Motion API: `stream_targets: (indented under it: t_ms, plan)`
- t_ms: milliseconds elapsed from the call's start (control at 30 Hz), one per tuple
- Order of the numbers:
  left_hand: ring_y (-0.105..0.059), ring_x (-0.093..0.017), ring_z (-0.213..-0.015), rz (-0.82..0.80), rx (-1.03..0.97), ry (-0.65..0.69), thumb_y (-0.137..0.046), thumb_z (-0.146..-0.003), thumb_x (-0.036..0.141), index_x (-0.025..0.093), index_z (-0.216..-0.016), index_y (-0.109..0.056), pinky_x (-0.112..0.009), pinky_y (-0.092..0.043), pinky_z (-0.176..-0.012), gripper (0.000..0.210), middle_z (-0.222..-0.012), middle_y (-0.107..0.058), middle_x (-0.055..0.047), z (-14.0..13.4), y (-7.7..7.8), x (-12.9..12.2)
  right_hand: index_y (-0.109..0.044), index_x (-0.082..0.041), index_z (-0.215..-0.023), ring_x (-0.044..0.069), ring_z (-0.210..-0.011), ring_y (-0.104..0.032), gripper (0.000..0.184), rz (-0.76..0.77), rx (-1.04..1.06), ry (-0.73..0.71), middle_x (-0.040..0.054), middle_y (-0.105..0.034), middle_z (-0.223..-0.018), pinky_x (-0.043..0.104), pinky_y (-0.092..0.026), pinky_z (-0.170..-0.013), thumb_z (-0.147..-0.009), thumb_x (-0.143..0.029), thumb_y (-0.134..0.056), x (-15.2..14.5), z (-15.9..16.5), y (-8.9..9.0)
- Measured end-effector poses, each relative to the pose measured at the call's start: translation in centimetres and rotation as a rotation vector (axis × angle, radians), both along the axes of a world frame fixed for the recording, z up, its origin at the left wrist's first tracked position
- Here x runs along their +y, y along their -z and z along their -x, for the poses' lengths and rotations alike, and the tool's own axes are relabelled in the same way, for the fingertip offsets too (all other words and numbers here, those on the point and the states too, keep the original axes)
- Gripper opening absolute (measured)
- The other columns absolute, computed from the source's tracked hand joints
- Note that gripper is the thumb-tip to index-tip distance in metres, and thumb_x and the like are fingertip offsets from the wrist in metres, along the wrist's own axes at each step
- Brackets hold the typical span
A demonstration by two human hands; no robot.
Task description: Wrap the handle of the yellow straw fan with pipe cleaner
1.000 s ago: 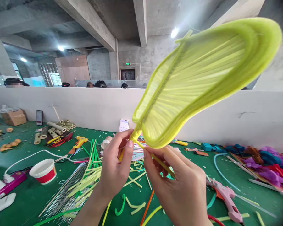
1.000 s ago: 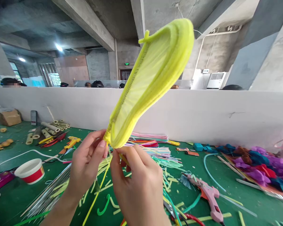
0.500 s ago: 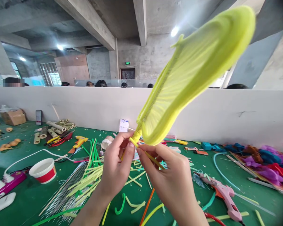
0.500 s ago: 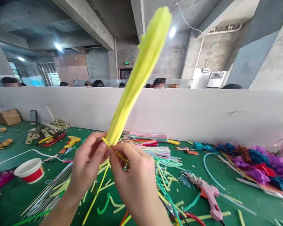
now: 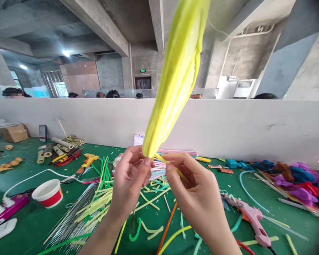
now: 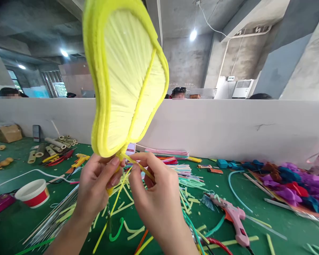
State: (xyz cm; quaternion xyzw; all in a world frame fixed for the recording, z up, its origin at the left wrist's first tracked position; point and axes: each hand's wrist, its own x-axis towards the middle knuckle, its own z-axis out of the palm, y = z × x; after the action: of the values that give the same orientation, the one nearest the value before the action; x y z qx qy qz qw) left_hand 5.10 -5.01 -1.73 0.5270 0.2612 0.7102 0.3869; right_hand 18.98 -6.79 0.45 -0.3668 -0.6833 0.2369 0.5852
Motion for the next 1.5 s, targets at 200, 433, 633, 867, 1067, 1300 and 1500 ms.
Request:
stream_targets:
  t_ms: [200,433,633,867,1067,1300,1500]
  plan:
    - [-0.037,0.0,-0.042,0.003,-0.072,0.071,-0.069,-0.088,0.029,0.02,-0.092,-0.06,-0.016,-0.026,-0.04,0.014,-0.071,-0.058,0.004,-0.2,0.0,0.5,-0.072,-0.021,-0.082,0.013,-0.055,-0.054,0.018,0.052,0.009,0.001,0.0026,-0.068,-0.071,0.026,-0.038,-0.046,-0.088,-0.036,-0.066,0.8,0.2,0.0]
    - [-0.04,-0.006,-0.052,0.054,-0.063,0.14,-0.059,-0.093,0.031,0.018,-0.099,-0.059,-0.019,-0.03,-0.045,0.014,-0.069,-0.053,0.002,-0.1,0.2,0.3,-0.07,-0.02,-0.08,0.011,-0.051,-0.047,0.017,0.063,-0.011,0.012,0.0025,-0.069,-0.07,0.025,-0.035,-0.044,-0.087,-0.034,-0.065,1.0,0.1,0.3]
    - [-0.041,-0.007,-0.055,0.093,-0.062,0.082,-0.06,-0.092,0.033,0.018,-0.103,-0.06,-0.019,-0.031,-0.047,0.018,-0.07,-0.053,0.002,-0.5,-0.3,-0.3,-0.071,-0.02,-0.079,0.013,-0.052,-0.055,0.017,0.043,-0.02,0.013,0.004,-0.071,-0.07,0.025,-0.04,-0.044,-0.088,-0.032,-0.064,0.4,0.2,0.0]
    - [-0.041,-0.009,-0.055,0.064,-0.045,0.059,-0.064,-0.09,0.033,0.019,-0.102,-0.061,-0.02,-0.032,-0.048,0.018,-0.064,-0.048,0.004,-0.4,-0.2,-0.3,-0.071,-0.019,-0.078,0.013,-0.054,-0.056,0.016,0.018,-0.051,0.052,0.0036,-0.071,-0.07,0.025,-0.041,-0.046,-0.088,-0.03,-0.064,0.7,0.4,0.3]
    - [-0.042,-0.007,-0.054,0.04,-0.045,0.055,-0.066,-0.09,0.033,0.018,-0.101,-0.061,-0.019,-0.034,-0.048,0.019,-0.066,-0.053,0.003,-0.5,-0.1,-0.2,-0.07,-0.02,-0.08,0.014,-0.055,-0.059,0.017,0.038,-0.056,0.065,0.0036,-0.07,-0.071,0.026,-0.043,-0.047,-0.089,-0.033,-0.064,0.6,0.5,0.3]
    - [-0.045,-0.007,-0.053,0.039,0.001,0.016,-0.067,-0.091,0.034,0.019,-0.099,-0.063,-0.017,-0.035,-0.046,0.017,-0.065,-0.054,0.003,-0.3,0.0,-0.1,-0.071,-0.02,-0.082,0.012,-0.053,-0.053,0.017,-0.008,-0.051,0.069,0.0023,-0.068,-0.071,0.025,-0.038,-0.044,-0.091,-0.032,-0.064,0.4,0.6,0.3]
    - [-0.045,-0.006,-0.051,0.043,-0.057,0.023,-0.069,-0.089,0.032,0.02,-0.092,-0.064,-0.016,-0.032,-0.043,0.013,-0.063,-0.052,0.003,-0.2,-0.2,-0.3,-0.072,-0.021,-0.088,0.011,-0.059,-0.052,0.012,-0.269,-0.155,0.134,0.0016,-0.069,-0.078,0.026,-0.045,-0.055,-0.092,-0.019,-0.061,0.3,0.1,0.1]
